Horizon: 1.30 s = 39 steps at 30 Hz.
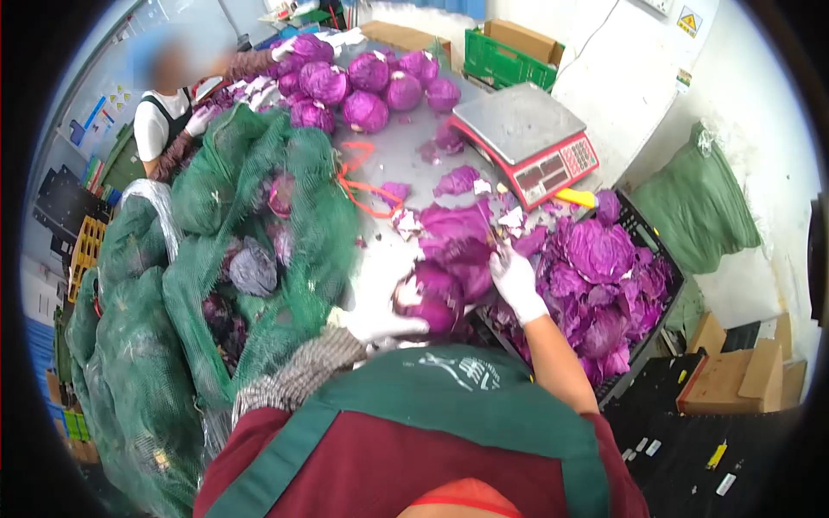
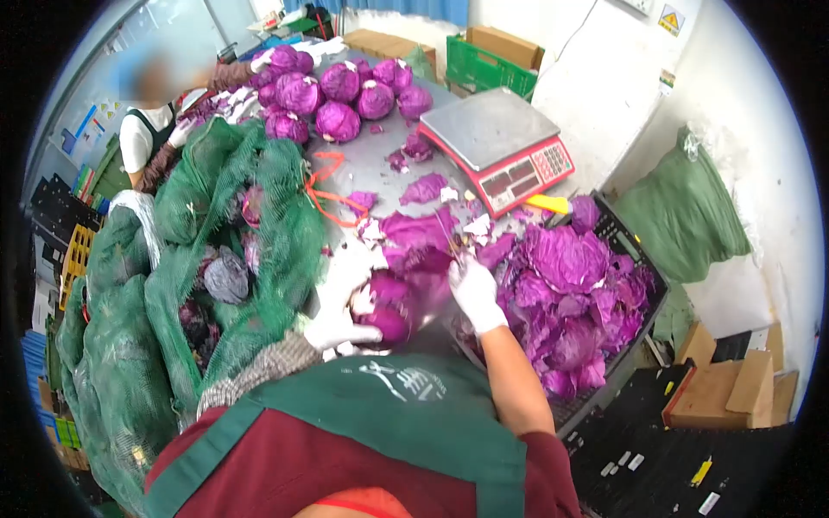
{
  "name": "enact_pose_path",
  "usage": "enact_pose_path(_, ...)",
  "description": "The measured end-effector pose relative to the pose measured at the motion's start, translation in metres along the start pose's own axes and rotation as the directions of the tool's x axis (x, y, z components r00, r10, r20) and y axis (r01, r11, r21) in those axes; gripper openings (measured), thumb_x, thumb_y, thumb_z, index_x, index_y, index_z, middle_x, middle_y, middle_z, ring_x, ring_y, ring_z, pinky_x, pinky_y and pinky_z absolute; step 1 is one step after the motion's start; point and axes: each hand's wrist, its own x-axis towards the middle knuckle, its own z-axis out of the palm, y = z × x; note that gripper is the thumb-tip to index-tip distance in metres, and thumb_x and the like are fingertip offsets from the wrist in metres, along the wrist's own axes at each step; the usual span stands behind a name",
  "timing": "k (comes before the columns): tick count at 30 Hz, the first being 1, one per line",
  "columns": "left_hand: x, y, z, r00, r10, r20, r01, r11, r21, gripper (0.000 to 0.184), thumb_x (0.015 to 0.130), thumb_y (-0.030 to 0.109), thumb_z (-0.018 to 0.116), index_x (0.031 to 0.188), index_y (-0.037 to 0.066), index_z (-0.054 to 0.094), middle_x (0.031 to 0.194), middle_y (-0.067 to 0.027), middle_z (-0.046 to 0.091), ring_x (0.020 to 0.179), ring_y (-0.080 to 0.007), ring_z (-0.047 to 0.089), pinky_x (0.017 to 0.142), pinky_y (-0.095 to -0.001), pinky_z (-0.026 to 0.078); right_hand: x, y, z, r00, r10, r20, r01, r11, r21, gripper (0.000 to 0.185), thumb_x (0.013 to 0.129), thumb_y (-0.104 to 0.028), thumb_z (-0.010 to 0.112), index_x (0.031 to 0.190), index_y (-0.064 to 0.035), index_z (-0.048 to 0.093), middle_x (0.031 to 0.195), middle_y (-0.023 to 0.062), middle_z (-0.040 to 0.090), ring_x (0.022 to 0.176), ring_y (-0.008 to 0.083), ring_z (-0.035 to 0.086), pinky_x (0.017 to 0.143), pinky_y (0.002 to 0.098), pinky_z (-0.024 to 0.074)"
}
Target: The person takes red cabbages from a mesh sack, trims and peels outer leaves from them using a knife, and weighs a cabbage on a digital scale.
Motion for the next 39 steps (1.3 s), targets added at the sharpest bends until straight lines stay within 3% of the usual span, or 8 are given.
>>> enact_pose_path(7, -0.03, -0.01, 0.007, 0.841, -0.514, 0.171, 0.471, 0.536, -0.7, 0.101, 0.067, 0.008, 0.082, 0.146, 0.006, 0.019, 0.144, -0.0148, 0.031, 0.133, -0.0245, 0.036, 0.108, -0.0396, 0.037, 0.011, 0.017, -0.144, 0.927, 0.177, -0.329, -0.181, 0.983, 0.021, 0.021, 0.09, -0.02, 0.06, 0.098, -0.002, 0.065, 0.08, 0.0166, 0.068, 0.076, 0.0266, 0.068, 0.07, 0.0364, 0.0524)
enact_pose_path(10, -0.014, -0.027, 0.015, 0.9, -0.436, 0.008, 0.375, 0.763, -0.526, 0.092, 0.064, 0.023, 0.084, 0.139, 0.005, 0.035, 0.138, -0.0174, 0.04, 0.129, -0.0302, 0.039, 0.107, -0.0442, 0.035, 0.011, 0.067, -0.219, 0.92, -0.005, -0.391, -0.085, 0.973, -0.213, 0.038, 0.086, -0.017, 0.068, 0.116, 0.0029, 0.058, 0.108, 0.0178, 0.065, 0.092, 0.0222, 0.066, 0.08, 0.0331, 0.0526)
enact_pose_path(14, 0.016, -0.002, 0.002, 0.983, -0.173, -0.061, 0.176, 0.983, 0.047, 0.089, 0.06, 0.036, 0.085, 0.134, 0.007, 0.046, 0.134, -0.0184, 0.045, 0.127, -0.0365, 0.04, 0.109, -0.049, 0.029, -0.003, -0.06, -0.131, 0.996, -0.014, 0.092, -0.003, 0.983, 0.182, 0.054, 0.075, -0.022, 0.079, 0.117, 0.0036, 0.059, 0.113, 0.0168, 0.063, 0.102, 0.0233, 0.062, 0.09, 0.0329, 0.0489)
enact_pose_path(15, 0.02, 0.005, 0.002, 0.986, -0.153, -0.072, 0.16, 0.982, 0.096, 0.09, 0.058, 0.041, 0.085, 0.133, 0.008, 0.048, 0.134, -0.0173, 0.047, 0.127, -0.0373, 0.04, 0.109, -0.0508, 0.026, -0.01, -0.075, -0.095, 0.945, 0.132, 0.299, -0.231, 0.917, 0.326, 0.052, 0.074, -0.025, 0.08, 0.113, 0.0034, 0.061, 0.109, 0.0174, 0.065, 0.103, 0.0211, 0.061, 0.09, 0.0315, 0.0479)
enact_pose_path(16, 0.021, 0.012, 0.002, 0.99, -0.127, -0.063, 0.135, 0.98, 0.143, 0.09, 0.057, 0.042, 0.085, 0.132, 0.008, 0.048, 0.133, -0.0171, 0.047, 0.127, -0.0371, 0.04, 0.109, -0.0508, 0.027, -0.011, -0.047, -0.039, 0.938, -0.121, 0.326, -0.001, 0.936, 0.351, 0.049, 0.074, -0.027, 0.079, 0.108, 0.004, 0.062, 0.106, 0.0164, 0.065, 0.101, 0.0197, 0.062, 0.087, 0.0321, 0.0486)
enact_pose_path(30, 0.011, -0.012, 0.012, 0.959, -0.282, -0.038, 0.284, 0.955, 0.089, 0.087, 0.063, 0.022, 0.085, 0.139, 0.01, 0.043, 0.139, -0.0134, 0.042, 0.133, -0.0285, 0.035, 0.112, -0.0436, 0.027, -0.012, -0.059, -0.005, 0.979, -0.196, -0.06, 0.196, 0.981, -0.005, 0.01, 0.084, -0.009, 0.063, 0.091, -0.0037, 0.059, 0.078, 0.015, 0.062, 0.072, 0.0345, 0.062, 0.065, 0.0396, 0.0511)
enact_pose_path(32, 0.004, -0.02, 0.012, 0.868, -0.485, 0.109, 0.434, 0.633, -0.642, 0.082, 0.076, 0.013, 0.074, 0.145, 0.008, 0.03, 0.141, -0.0092, 0.041, 0.131, -0.0227, 0.038, 0.107, -0.0387, 0.036, -0.003, -0.01, -0.007, 0.962, -0.217, -0.166, 0.202, 0.974, -0.101, 0.01, 0.085, -0.01, 0.062, 0.091, -0.003, 0.059, 0.078, 0.0167, 0.062, 0.072, 0.0342, 0.063, 0.066, 0.0388, 0.0517)
enact_pose_path(39, 0.001, -0.03, 0.0, 0.593, -0.762, 0.26, 0.623, 0.229, -0.748, 0.065, 0.089, 0.016, 0.065, 0.143, 0.006, 0.032, 0.13, -0.0074, 0.052, 0.112, -0.0164, 0.055, 0.096, -0.0306, 0.045, -0.008, 0.005, -0.065, 0.969, -0.048, -0.242, 0.089, 0.983, 0.16, 0.037, 0.083, -0.014, 0.071, 0.112, 0.003, 0.056, 0.099, 0.0138, 0.059, 0.084, 0.0232, 0.063, 0.074, 0.0319, 0.0526)
